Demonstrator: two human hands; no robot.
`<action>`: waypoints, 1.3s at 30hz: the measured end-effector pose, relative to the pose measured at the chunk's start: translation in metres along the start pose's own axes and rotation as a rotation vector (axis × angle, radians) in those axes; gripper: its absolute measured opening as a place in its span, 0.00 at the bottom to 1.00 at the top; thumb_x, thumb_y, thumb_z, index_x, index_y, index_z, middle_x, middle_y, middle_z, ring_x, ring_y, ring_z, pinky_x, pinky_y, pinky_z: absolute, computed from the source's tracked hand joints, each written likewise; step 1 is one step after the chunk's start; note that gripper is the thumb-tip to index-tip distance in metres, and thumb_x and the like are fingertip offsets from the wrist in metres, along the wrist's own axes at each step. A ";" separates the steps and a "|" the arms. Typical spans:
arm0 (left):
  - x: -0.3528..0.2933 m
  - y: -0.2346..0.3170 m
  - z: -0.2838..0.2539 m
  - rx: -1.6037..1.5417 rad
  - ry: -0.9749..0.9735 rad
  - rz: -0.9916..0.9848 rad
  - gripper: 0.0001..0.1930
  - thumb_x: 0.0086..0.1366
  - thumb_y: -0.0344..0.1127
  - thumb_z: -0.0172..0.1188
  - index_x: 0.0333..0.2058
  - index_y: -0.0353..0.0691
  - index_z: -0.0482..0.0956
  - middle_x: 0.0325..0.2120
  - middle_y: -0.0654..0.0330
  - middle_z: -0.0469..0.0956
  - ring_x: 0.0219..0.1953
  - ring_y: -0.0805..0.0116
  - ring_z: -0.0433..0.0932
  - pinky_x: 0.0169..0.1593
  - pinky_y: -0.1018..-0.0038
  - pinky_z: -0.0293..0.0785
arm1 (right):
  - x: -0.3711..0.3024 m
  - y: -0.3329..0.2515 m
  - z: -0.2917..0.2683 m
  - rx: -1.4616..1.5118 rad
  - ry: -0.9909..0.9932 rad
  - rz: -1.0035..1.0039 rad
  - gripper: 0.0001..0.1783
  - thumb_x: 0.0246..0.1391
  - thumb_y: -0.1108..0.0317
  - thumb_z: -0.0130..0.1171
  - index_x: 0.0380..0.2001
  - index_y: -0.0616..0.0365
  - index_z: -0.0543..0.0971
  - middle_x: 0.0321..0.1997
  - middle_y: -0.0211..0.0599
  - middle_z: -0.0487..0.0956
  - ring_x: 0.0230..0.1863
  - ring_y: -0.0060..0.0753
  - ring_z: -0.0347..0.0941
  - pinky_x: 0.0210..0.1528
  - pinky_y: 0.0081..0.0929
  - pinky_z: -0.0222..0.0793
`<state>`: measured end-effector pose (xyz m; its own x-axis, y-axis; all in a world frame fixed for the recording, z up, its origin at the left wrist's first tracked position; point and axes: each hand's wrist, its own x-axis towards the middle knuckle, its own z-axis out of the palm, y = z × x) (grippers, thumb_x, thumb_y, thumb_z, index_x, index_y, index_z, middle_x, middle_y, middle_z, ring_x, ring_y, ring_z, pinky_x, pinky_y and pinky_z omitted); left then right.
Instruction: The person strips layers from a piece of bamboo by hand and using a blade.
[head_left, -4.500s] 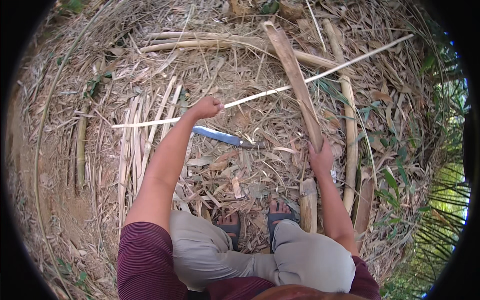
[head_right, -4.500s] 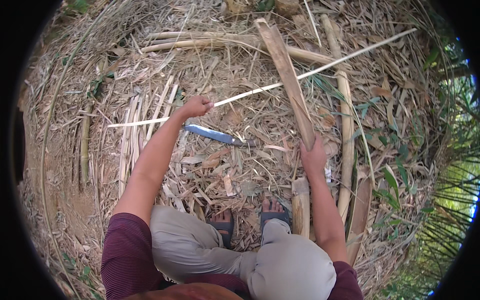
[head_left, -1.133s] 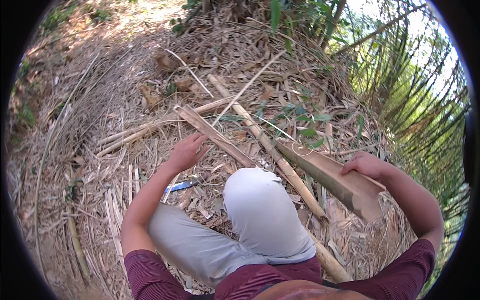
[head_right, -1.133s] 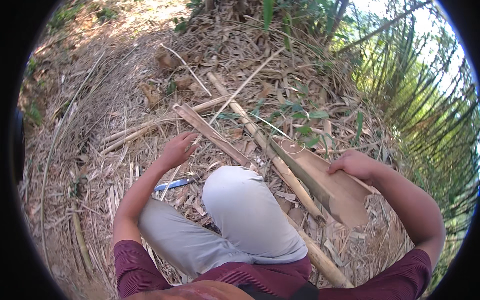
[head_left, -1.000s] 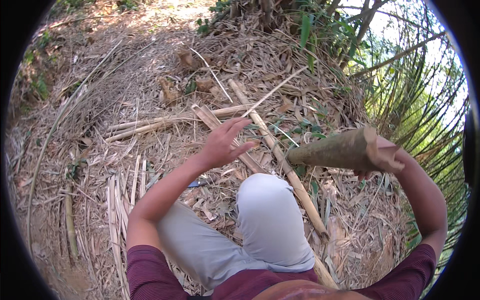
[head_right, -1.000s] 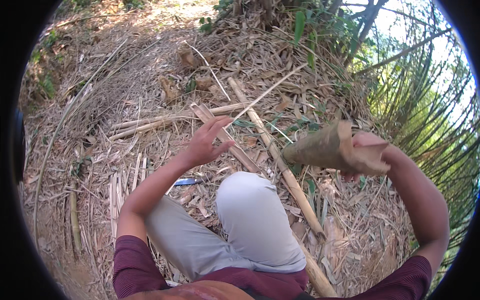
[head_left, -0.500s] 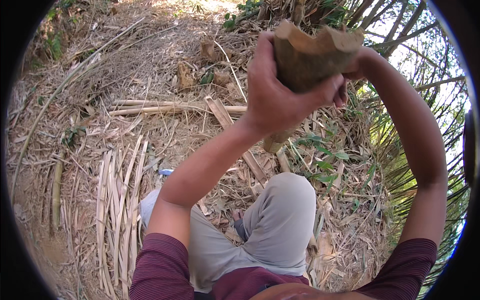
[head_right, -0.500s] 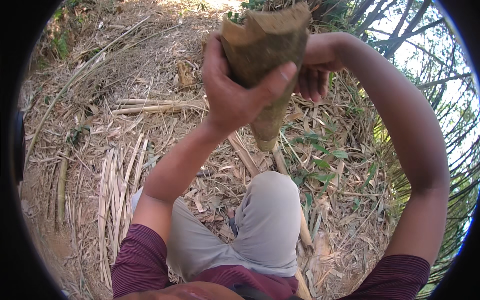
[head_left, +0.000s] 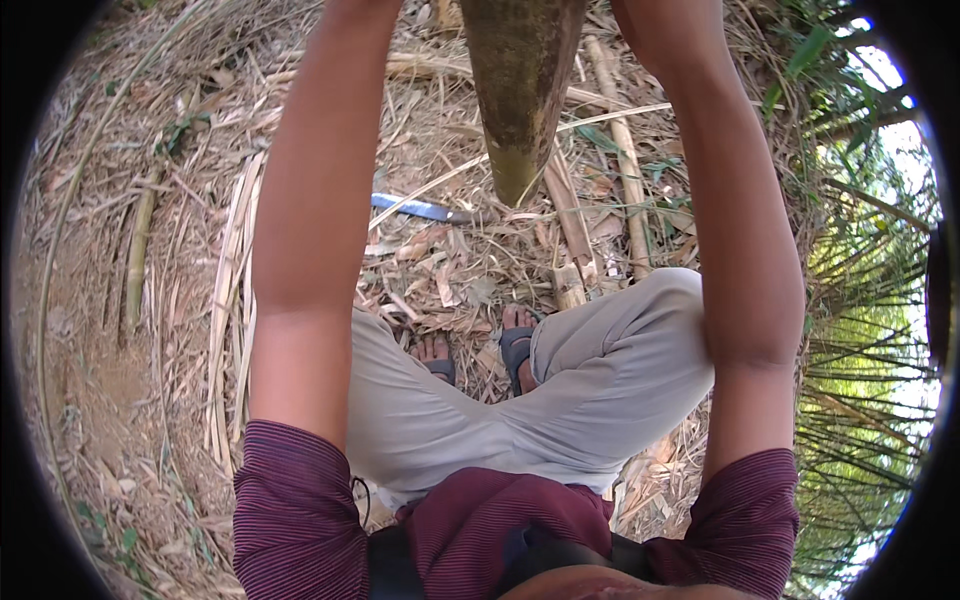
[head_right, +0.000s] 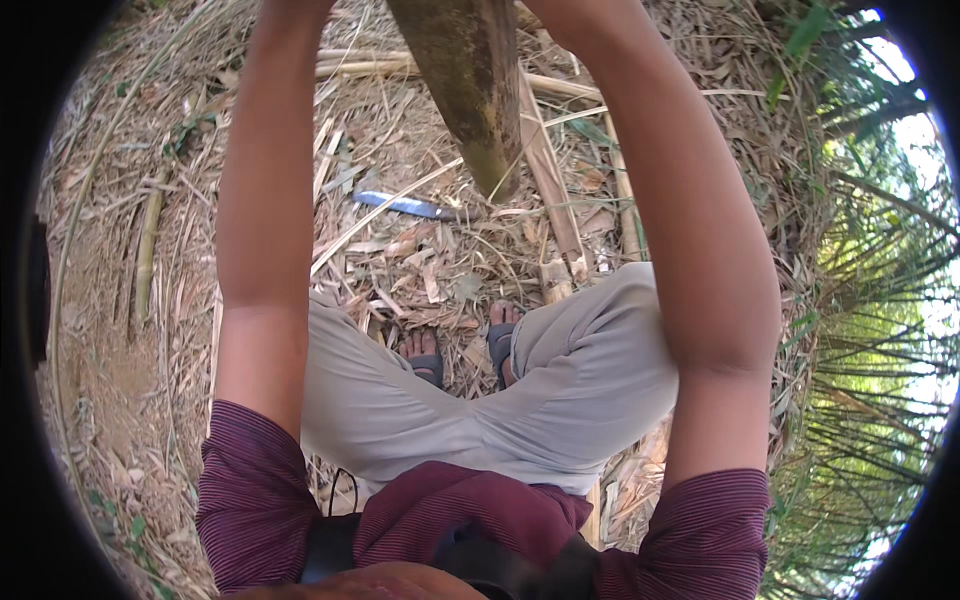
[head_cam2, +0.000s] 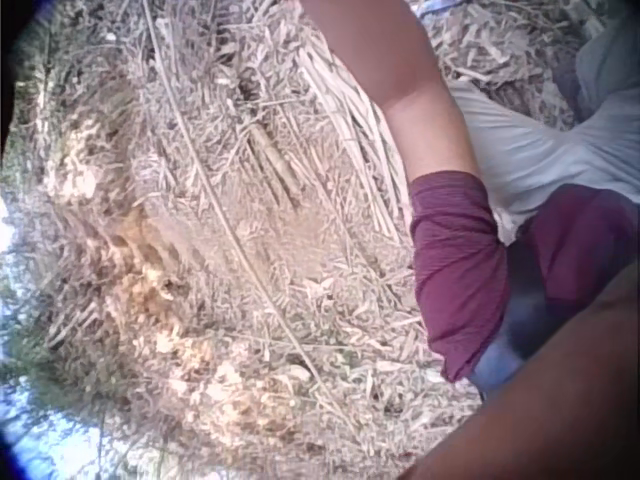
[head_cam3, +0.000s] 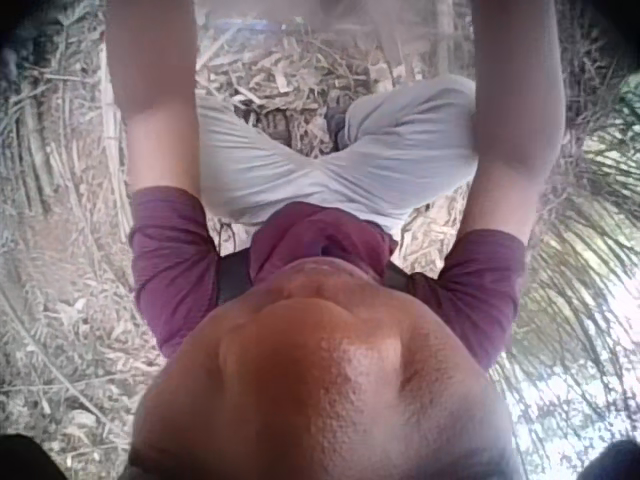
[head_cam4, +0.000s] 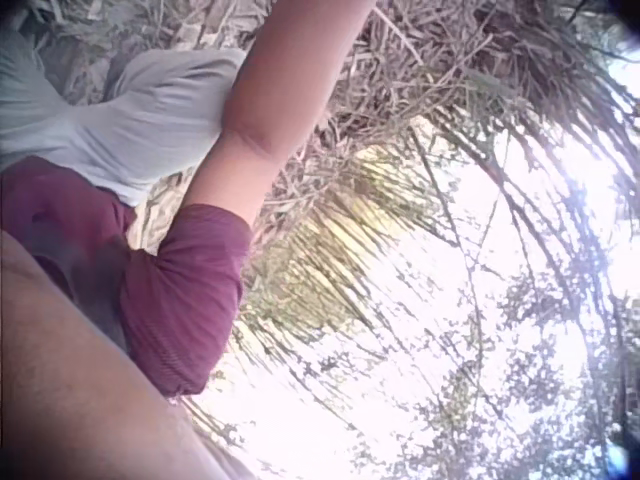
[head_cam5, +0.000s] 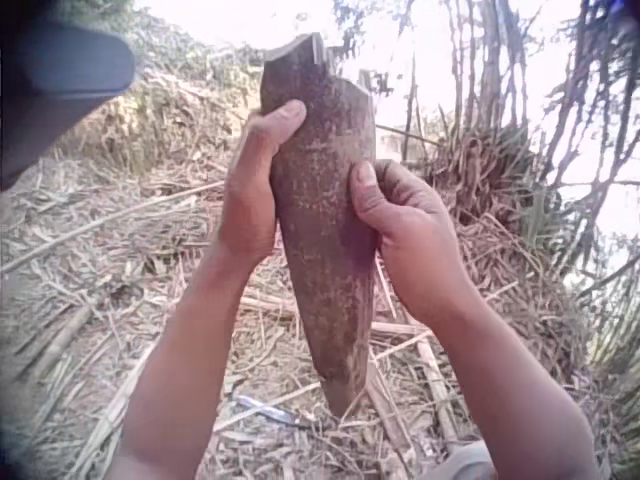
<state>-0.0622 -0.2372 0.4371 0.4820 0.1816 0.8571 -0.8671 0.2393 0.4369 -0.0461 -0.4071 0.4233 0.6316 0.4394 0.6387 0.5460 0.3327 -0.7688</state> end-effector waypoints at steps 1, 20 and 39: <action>-0.001 -0.024 -0.013 0.169 -0.058 0.139 0.20 0.72 0.48 0.56 0.51 0.37 0.75 0.41 0.62 0.77 0.44 0.75 0.75 0.51 0.75 0.70 | -0.002 0.020 -0.004 -0.022 0.009 -0.013 0.14 0.70 0.58 0.54 0.43 0.59 0.80 0.35 0.23 0.80 0.36 0.14 0.71 0.42 0.18 0.66; -0.137 -0.018 -0.043 0.642 0.283 -0.278 0.45 0.62 0.72 0.59 0.59 0.33 0.70 0.49 0.53 0.76 0.52 0.63 0.77 0.57 0.65 0.74 | -0.050 0.089 0.040 0.167 -0.318 0.368 0.12 0.63 0.63 0.66 0.39 0.62 0.80 0.34 0.26 0.81 0.36 0.14 0.75 0.40 0.18 0.71; -0.186 0.006 -0.205 0.759 0.412 -0.187 0.45 0.62 0.74 0.48 0.59 0.35 0.66 0.48 0.42 0.76 0.51 0.51 0.79 0.53 0.51 0.79 | -0.229 0.456 0.036 -0.723 -1.277 0.686 0.13 0.50 0.65 0.61 0.33 0.65 0.85 0.36 0.54 0.85 0.41 0.54 0.82 0.47 0.42 0.78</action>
<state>-0.1309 -0.0739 0.2244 0.5040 0.5674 0.6512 -0.5484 -0.3723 0.7488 0.0382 -0.3256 -0.0750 0.2087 0.8256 -0.5243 0.7334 -0.4867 -0.4745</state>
